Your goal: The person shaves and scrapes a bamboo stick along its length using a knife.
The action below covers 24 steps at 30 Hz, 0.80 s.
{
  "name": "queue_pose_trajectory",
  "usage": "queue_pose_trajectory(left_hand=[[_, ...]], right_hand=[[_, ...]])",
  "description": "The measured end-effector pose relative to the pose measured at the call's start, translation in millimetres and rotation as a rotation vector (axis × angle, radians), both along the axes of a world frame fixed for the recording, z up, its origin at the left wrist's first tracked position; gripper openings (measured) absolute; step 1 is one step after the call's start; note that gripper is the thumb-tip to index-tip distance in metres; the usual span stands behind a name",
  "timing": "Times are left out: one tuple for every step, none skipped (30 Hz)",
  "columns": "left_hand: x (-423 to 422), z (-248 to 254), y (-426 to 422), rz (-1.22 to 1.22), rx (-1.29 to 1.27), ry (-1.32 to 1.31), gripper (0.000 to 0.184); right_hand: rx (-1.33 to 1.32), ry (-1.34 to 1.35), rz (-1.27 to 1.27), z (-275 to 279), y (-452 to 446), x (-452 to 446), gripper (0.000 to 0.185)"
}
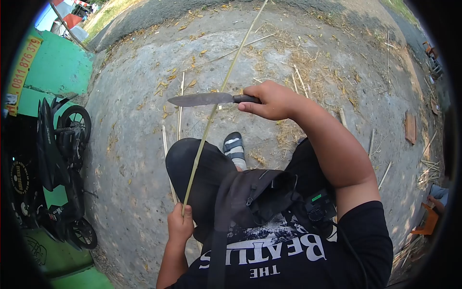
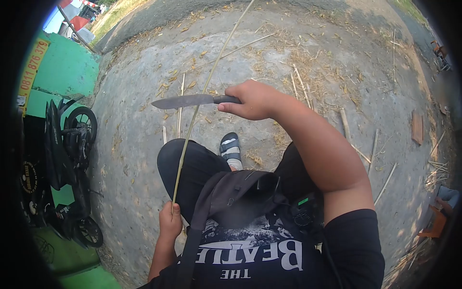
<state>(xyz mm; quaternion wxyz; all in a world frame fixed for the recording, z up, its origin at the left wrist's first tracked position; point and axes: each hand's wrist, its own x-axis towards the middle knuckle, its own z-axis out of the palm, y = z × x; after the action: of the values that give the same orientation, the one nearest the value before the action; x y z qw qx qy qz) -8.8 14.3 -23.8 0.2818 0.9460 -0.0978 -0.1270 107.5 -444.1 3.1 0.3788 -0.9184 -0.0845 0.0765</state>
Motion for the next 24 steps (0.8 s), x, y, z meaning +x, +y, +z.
queue_pose_trajectory(left_hand=[[1, -1, 1, -0.003, -0.006, 0.002, 0.065], [1, -2, 2, -0.006, -0.011, 0.005, 0.065], [2, -4, 2, -0.001, -0.022, 0.005, 0.065], [2, -5, 1, 0.005, -0.032, 0.006, 0.066], [1, -6, 2, 0.015, -0.038, 0.006, 0.066], [-1, -6, 2, 0.031, -0.054, -0.004, 0.066], [-2, -8, 1, 0.044, -0.073, -0.015, 0.066], [-1, -11, 0, 0.054, -0.099, -0.028, 0.066], [-1, -13, 2, 0.057, -0.086, -0.025, 0.066], [0, -13, 4, 0.051, -0.084, -0.007, 0.066], [2, -12, 6, 0.045, -0.082, 0.009, 0.065], [4, -10, 8, 0.04, -0.076, 0.029, 0.065], [4, -8, 10, 0.037, -0.081, 0.052, 0.065], [5, -5, 10, 0.033, -0.087, 0.074, 0.065], [7, -4, 10, 0.028, -0.091, 0.097, 0.065], [9, -4, 11, 0.023, -0.089, 0.098, 0.064], [10, -4, 11, 0.019, -0.087, 0.101, 0.064], [10, -4, 12, 0.016, -0.087, 0.103, 0.064], [9, -2, 12, 0.016, -0.07, 0.102, 0.064], [9, 0, 11, 0.014, -0.057, 0.097, 0.064], [10, 2, 9, 0.014, -0.047, 0.089, 0.065], [11, 6, 7, 0.017, -0.041, 0.106, 0.065], [12, 11, 6, 0.02, -0.03, 0.124, 0.065], [13, 14, 6, 0.023, -0.017, 0.143, 0.065]], right_hand=[[-0.004, -0.057, 0.039, 1, 5, -2, 0.056], [-0.063, -0.073, 0.093, 2, 13, -7, 0.056], [-0.12, -0.088, 0.147, 5, 25, -13, 0.057], [-0.176, -0.101, 0.202, 6, 32, -17, 0.057], [-0.196, -0.136, 0.199, 6, 35, -18, 0.057], [-0.118, -0.123, 0.121, 1, 31, -13, 0.056], [-0.043, -0.108, 0.04, -7, 20, -3, 0.055], [0.025, -0.094, -0.044, -11, 8, 4, 0.054], [-0.002, -0.083, -0.062, -8, 0, 8, 0.052], [0.002, -0.102, -0.046, -8, 1, 7, 0.05], [0.007, -0.12, -0.029, -8, 4, 4, 0.048], [0.016, -0.136, -0.011, -8, 10, 0, 0.046], [-0.05, -0.162, 0.06, -10, 21, -6, 0.045], [-0.116, -0.189, 0.131, -11, 32, -11, 0.044], [-0.158, -0.185, 0.164, -7, 43, -14, 0.045], [-0.198, -0.18, 0.196, -5, 50, -16, 0.046], [-0.142, -0.166, 0.14, -8, 47, -14, 0.047], [-0.088, -0.152, 0.084, -12, 38, -7, 0.048], [-0.038, -0.141, 0.025, -11, 27, 1, 0.048], [-0.007, 0.027, -0.11, -4, 11, 10, 0.055], [-0.017, 0.024, -0.131, -3, -3, 14, 0.055], [-0.025, 0.02, -0.151, -3, -10, 16, 0.055], [-0.025, 0.006, -0.091, -8, -9, 16, 0.055], [-0.025, -0.007, -0.031, -11, -3, 12, 0.056]])
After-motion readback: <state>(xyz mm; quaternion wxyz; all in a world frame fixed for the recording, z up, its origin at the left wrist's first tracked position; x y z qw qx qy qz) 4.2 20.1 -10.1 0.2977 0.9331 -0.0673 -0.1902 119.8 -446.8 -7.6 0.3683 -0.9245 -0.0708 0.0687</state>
